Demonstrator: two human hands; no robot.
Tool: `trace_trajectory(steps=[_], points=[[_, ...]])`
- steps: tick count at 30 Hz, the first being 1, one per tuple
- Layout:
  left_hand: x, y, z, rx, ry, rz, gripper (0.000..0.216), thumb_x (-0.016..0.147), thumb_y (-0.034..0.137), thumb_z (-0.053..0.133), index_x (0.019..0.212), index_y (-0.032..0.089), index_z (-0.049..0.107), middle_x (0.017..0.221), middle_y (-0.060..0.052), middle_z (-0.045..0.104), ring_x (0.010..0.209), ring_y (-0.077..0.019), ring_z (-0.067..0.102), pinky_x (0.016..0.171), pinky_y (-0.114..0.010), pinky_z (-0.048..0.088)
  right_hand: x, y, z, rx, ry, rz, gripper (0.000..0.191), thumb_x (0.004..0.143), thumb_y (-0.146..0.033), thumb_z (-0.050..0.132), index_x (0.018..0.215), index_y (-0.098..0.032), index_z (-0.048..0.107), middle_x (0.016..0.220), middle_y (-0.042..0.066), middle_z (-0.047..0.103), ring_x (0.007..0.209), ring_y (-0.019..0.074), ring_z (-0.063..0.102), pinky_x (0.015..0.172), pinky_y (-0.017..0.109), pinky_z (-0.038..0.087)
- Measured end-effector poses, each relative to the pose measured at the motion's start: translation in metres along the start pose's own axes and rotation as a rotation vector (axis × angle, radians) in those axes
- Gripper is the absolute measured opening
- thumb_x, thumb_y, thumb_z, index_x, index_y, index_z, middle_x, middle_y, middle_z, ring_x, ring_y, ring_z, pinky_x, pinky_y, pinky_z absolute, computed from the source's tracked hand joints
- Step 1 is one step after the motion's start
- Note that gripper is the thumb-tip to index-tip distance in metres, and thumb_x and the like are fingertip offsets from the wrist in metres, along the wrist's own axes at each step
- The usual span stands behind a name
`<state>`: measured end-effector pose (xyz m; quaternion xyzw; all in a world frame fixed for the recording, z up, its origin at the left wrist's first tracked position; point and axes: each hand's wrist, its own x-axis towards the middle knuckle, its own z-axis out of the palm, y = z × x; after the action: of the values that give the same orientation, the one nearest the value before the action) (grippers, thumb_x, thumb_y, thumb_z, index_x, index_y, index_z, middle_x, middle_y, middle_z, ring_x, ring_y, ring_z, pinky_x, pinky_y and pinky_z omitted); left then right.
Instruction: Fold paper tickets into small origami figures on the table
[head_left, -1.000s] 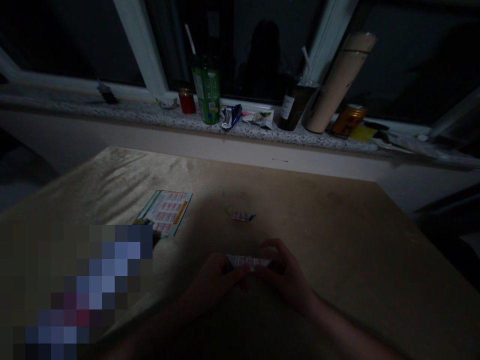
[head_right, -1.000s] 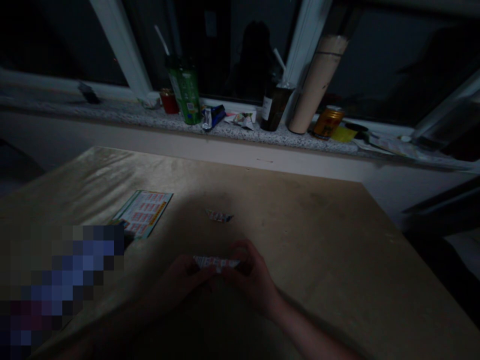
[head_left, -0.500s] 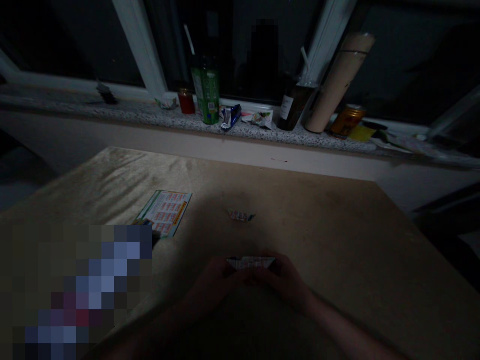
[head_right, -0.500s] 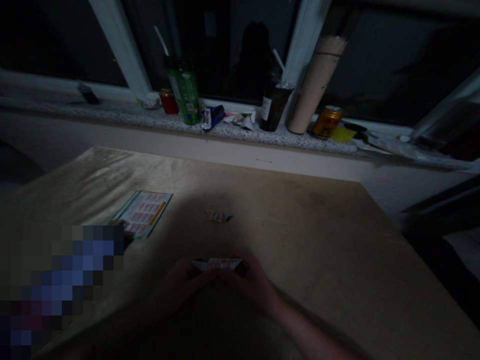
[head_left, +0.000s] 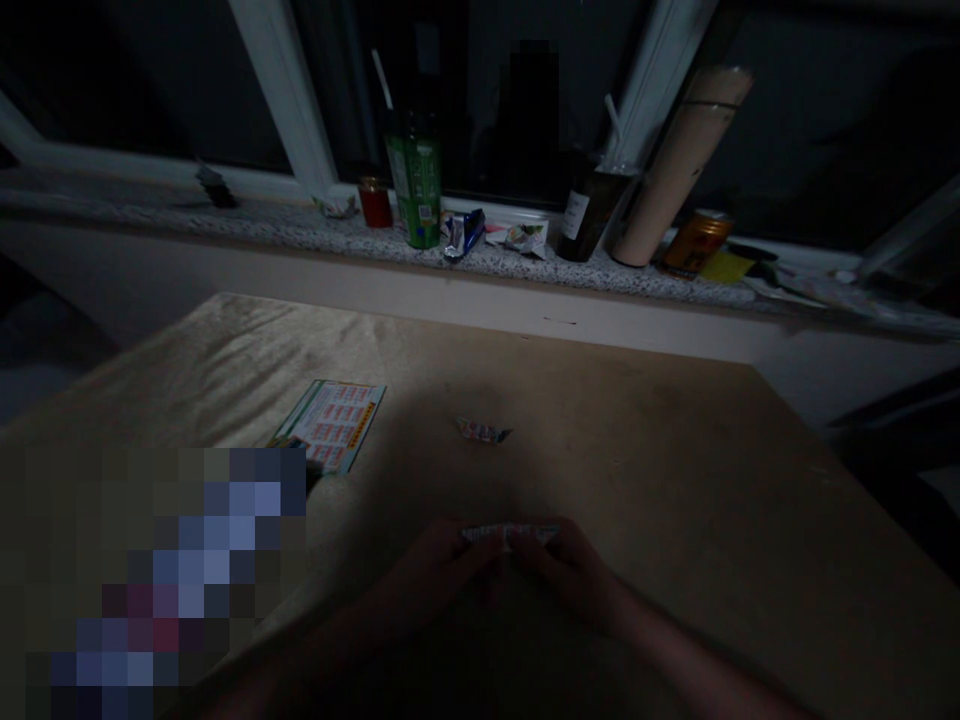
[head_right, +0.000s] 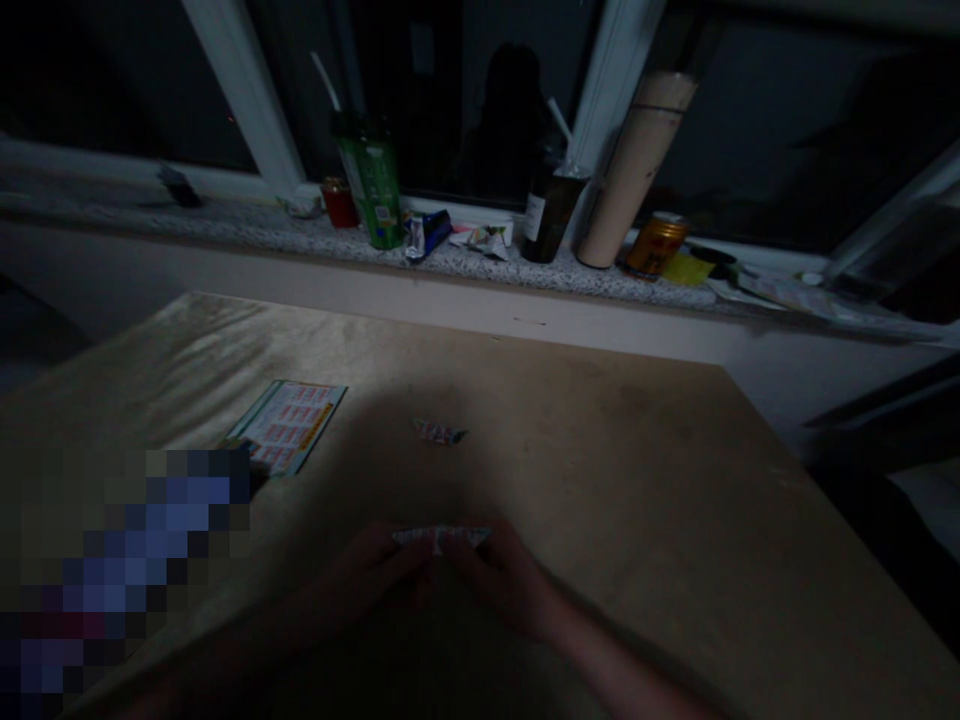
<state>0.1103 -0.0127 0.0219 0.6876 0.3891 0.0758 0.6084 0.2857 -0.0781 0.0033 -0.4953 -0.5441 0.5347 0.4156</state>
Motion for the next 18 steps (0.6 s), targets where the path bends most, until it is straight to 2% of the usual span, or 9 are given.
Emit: trace_trajectory(steps=[5,7,11,18], points=[[0.0011,0.0011,-0.0011,-0.009,-0.049,0.021,0.051,0.086,0.054,0.039,0.057,0.018,0.06,0.052,0.002,0.057,0.053,-0.0135,0.052,0.054,-0.021,0.037,-0.0011,0.0055,0.0021,-0.052,0.08,-0.015,0.038,0.086,-0.048,0.05,0.069,-0.016,0.061,0.058,-0.002,0.052,0.052,0.0103,0.044,0.05,0.021,0.036],[0.0008,0.0001,-0.0004,-0.008,-0.032,0.003,0.052,0.085,0.056,0.04,0.054,0.018,0.059,0.051,0.002,0.054,0.052,-0.0132,0.05,0.052,-0.021,0.035,-0.0017,0.0059,0.0023,-0.033,0.032,-0.023,0.034,0.086,-0.046,0.053,0.073,-0.016,0.063,0.062,-0.001,0.055,0.056,0.0112,0.048,0.054,0.022,0.04],[0.001,-0.0041,0.003,-0.02,-0.027,0.005,0.052,0.084,0.057,0.039,0.055,0.018,0.057,0.051,0.002,0.052,0.051,-0.0132,0.048,0.05,-0.021,0.034,-0.0018,0.0015,0.0026,0.009,-0.086,-0.077,0.032,0.091,-0.041,0.047,0.077,-0.018,0.065,0.07,0.001,0.062,0.067,0.0132,0.056,0.066,0.024,0.044],[0.0024,-0.0009,0.0041,0.013,0.023,0.129,0.052,0.09,0.052,0.031,0.059,0.018,0.056,0.055,0.001,0.055,0.056,-0.0142,0.053,0.058,-0.021,0.038,-0.0018,0.0064,0.0028,0.022,0.044,-0.012,0.036,0.085,-0.048,0.053,0.071,-0.018,0.065,0.062,-0.001,0.057,0.058,0.0116,0.05,0.057,0.021,0.042]])
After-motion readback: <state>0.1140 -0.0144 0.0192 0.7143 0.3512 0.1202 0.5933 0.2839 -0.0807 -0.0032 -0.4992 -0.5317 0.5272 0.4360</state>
